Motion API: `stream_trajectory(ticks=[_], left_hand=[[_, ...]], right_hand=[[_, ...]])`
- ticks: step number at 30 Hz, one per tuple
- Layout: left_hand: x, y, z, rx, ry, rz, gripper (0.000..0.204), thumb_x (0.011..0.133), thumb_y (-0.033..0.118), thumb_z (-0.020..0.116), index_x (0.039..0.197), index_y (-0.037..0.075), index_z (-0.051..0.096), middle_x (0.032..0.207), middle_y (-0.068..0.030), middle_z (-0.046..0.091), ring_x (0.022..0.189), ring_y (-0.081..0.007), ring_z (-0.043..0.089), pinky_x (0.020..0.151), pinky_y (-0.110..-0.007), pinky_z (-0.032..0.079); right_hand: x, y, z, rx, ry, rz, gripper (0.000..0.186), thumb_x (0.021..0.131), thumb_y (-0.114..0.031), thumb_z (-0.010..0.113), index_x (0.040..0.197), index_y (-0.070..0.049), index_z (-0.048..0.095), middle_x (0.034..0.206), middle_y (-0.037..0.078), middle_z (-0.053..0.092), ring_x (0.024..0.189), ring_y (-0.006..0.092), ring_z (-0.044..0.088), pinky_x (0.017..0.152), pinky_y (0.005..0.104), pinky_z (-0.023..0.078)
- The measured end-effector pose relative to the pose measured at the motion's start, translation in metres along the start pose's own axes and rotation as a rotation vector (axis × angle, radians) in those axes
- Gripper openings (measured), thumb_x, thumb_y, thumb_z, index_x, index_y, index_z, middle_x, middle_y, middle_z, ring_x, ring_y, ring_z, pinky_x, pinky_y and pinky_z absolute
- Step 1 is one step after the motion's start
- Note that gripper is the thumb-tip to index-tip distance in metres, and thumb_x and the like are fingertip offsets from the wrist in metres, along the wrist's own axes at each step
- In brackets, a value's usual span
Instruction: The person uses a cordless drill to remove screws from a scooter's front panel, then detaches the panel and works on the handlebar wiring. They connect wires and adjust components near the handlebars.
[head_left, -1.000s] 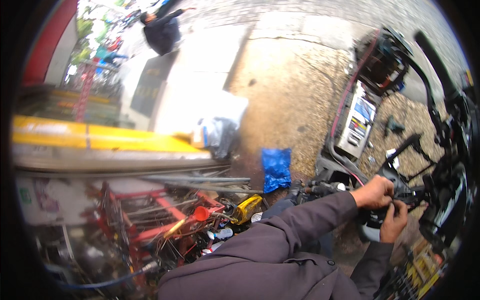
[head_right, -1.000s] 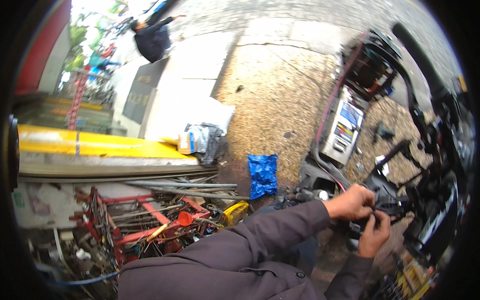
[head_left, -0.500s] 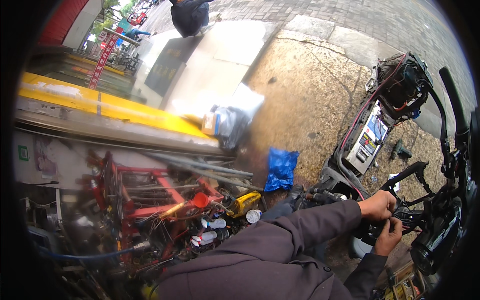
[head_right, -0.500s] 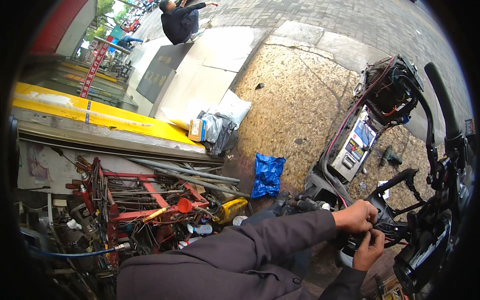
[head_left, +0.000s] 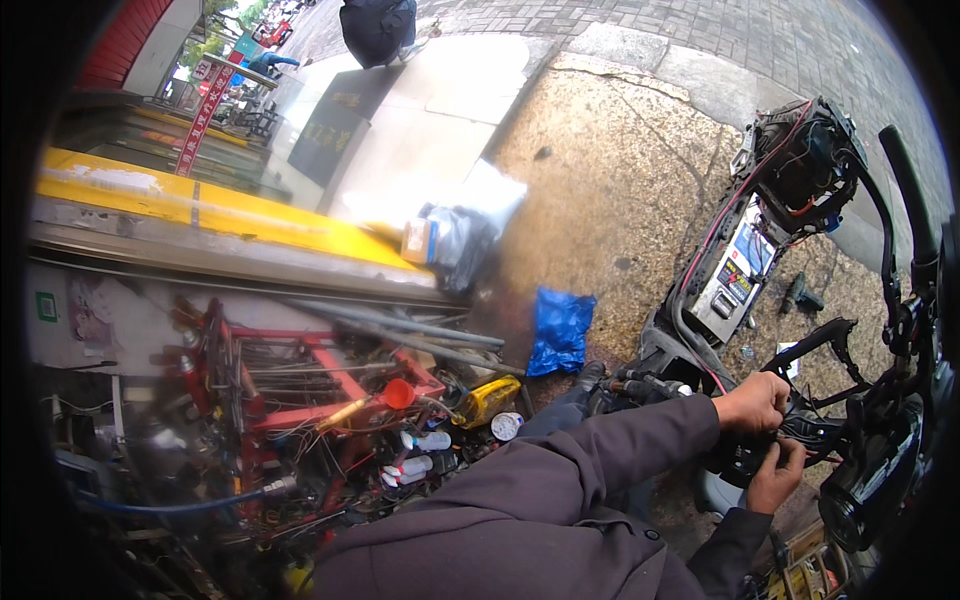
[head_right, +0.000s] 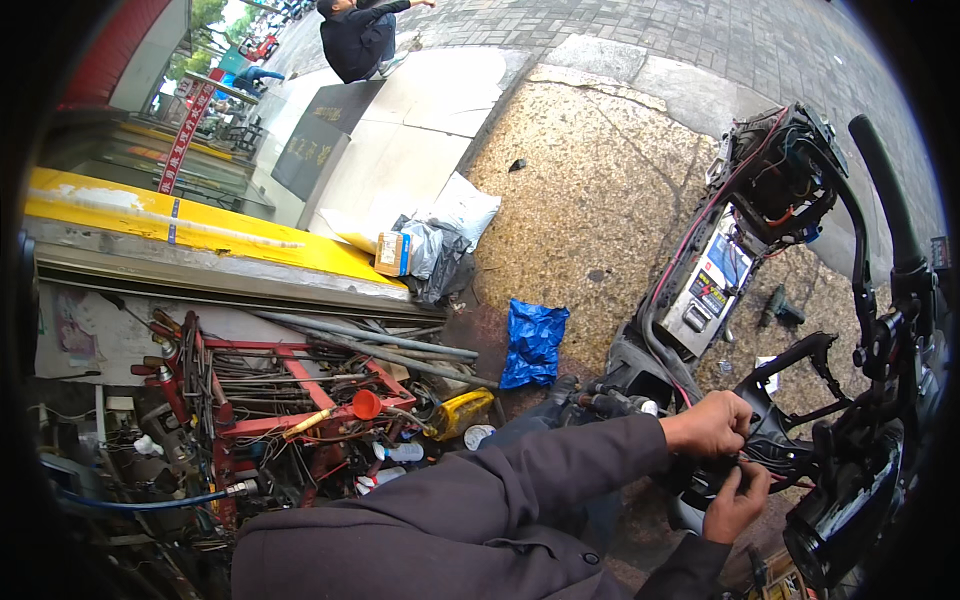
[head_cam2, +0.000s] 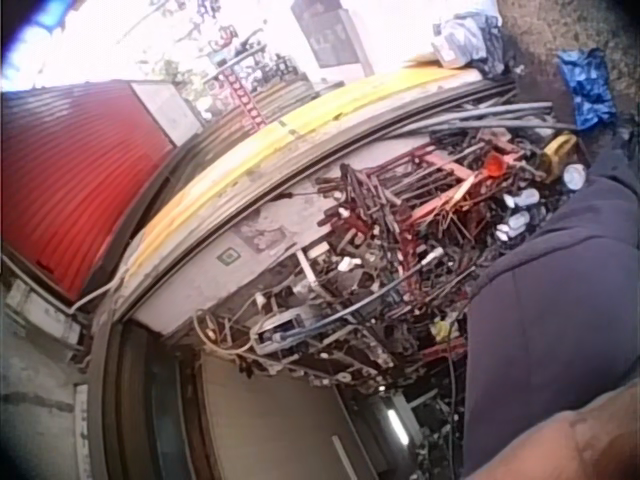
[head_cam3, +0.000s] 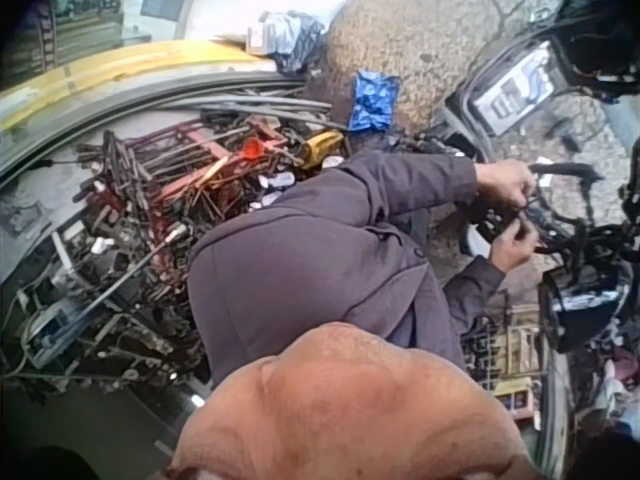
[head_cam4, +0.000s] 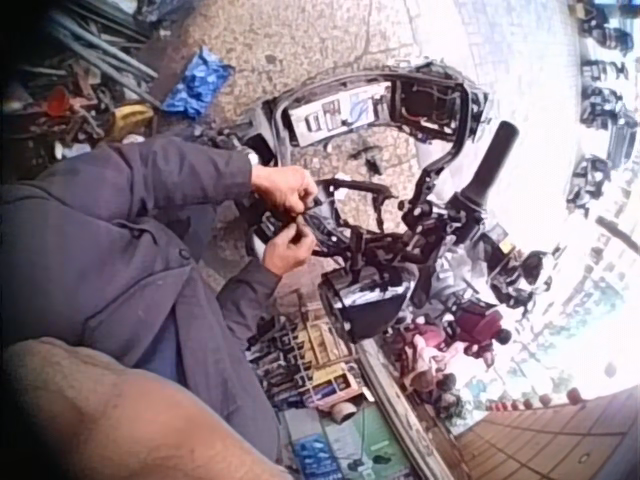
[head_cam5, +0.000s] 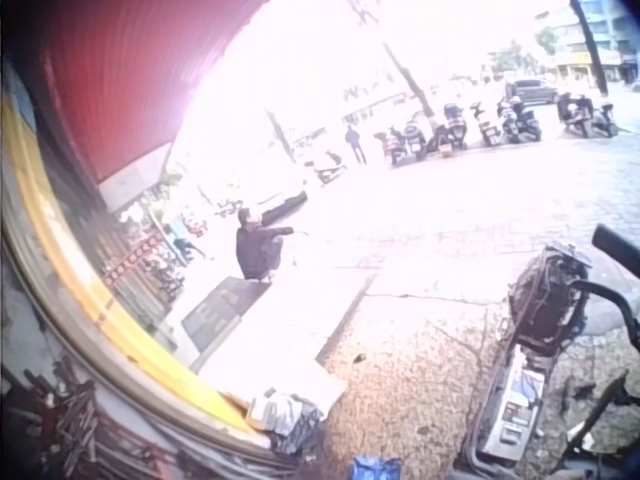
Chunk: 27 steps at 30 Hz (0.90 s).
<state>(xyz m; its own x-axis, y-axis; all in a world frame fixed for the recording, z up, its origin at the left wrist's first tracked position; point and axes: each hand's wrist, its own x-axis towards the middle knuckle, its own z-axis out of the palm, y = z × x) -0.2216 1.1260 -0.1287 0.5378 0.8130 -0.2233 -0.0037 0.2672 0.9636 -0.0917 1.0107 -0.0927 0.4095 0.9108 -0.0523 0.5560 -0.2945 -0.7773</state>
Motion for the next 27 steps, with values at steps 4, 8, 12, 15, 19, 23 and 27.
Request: stream_trajectory(ticks=[4, 8, 12, 15, 19, 23, 27], left_hand=[[0.002, -0.003, 0.003, 0.017, 0.007, 0.058, 0.007, 0.066, 0.003, 0.068, 0.068, -0.001, 0.062, 0.063, -0.011, 0.063, 0.06, -0.0153, 0.06, 0.055, -0.033, 0.048], [-0.002, 0.002, 0.002, -0.006, 0.019, 0.047, 0.008, 0.067, 0.003, 0.069, 0.069, -0.001, 0.063, 0.064, -0.0112, 0.063, 0.061, -0.0152, 0.061, 0.056, -0.033, 0.049], [-0.007, 0.017, -0.009, 0.047, -0.016, 0.073, 0.013, 0.067, 0.008, 0.074, 0.072, 0.0, 0.067, 0.066, -0.0118, 0.065, 0.064, -0.0171, 0.064, 0.059, -0.034, 0.05], [-0.007, 0.018, -0.025, 0.138, -0.157, -0.008, 0.024, 0.076, 0.017, 0.076, 0.091, -0.001, 0.074, 0.081, -0.0116, 0.073, 0.073, -0.0184, 0.07, 0.065, -0.033, 0.055], [-0.007, 0.017, -0.026, -0.354, -0.269, -0.382, 0.015, 0.086, 0.01, 0.07, 0.096, -0.002, 0.068, 0.082, -0.0079, 0.069, 0.072, -0.0147, 0.068, 0.064, -0.027, 0.057], [-0.001, 0.017, -0.022, -0.441, -0.273, -0.461, 0.01, 0.09, 0.01, 0.07, 0.092, 0.001, 0.065, 0.083, -0.0078, 0.067, 0.068, -0.0127, 0.066, 0.06, -0.025, 0.057], [-0.001, 0.017, -0.024, -0.519, -0.252, -0.514, 0.006, 0.09, 0.003, 0.068, 0.094, 0.001, 0.064, 0.084, -0.008, 0.067, 0.067, -0.0127, 0.065, 0.059, -0.024, 0.056]], right_hand=[[0.0, -0.014, 0.005, -0.051, 0.089, -0.177, 0.006, 0.089, 0.001, 0.063, 0.094, 0.003, 0.06, 0.09, 0.011, 0.059, 0.085, 0.0231, 0.06, 0.076, 0.0321, 0.048], [0.009, -0.022, 0.012, -0.144, 0.07, -0.204, 0.007, 0.088, 0.0, 0.064, 0.094, 0.001, 0.061, 0.086, 0.01, 0.058, 0.076, 0.0257, 0.06, 0.071, 0.0348, 0.049], [0.01, -0.024, 0.019, -0.119, 0.145, -0.306, 0.012, 0.086, -0.005, 0.067, 0.095, 0.001, 0.064, 0.087, 0.013, 0.064, 0.079, 0.0296, 0.061, 0.075, 0.0377, 0.05], [0.005, -0.024, 0.024, -0.053, 0.201, -0.225, 0.013, 0.082, -0.001, 0.067, 0.094, 0.0, 0.066, 0.09, 0.015, 0.066, 0.081, 0.0318, 0.063, 0.075, 0.0382, 0.05], [0.001, -0.023, 0.016, 0.002, 0.206, -0.189, 0.01, 0.08, 0.005, 0.065, 0.086, -0.002, 0.062, 0.08, 0.012, 0.059, 0.071, 0.0265, 0.061, 0.064, 0.0346, 0.048], [0.001, -0.029, 0.014, 0.117, 0.218, -0.145, 0.011, 0.08, 0.007, 0.066, 0.086, -0.002, 0.062, 0.08, 0.007, 0.059, 0.066, 0.0197, 0.059, 0.06, 0.0303, 0.047], [-0.001, -0.029, 0.014, 0.193, 0.183, -0.107, 0.011, 0.079, 0.007, 0.066, 0.086, -0.002, 0.062, 0.082, 0.008, 0.058, 0.069, 0.0191, 0.059, 0.062, 0.0295, 0.047]])
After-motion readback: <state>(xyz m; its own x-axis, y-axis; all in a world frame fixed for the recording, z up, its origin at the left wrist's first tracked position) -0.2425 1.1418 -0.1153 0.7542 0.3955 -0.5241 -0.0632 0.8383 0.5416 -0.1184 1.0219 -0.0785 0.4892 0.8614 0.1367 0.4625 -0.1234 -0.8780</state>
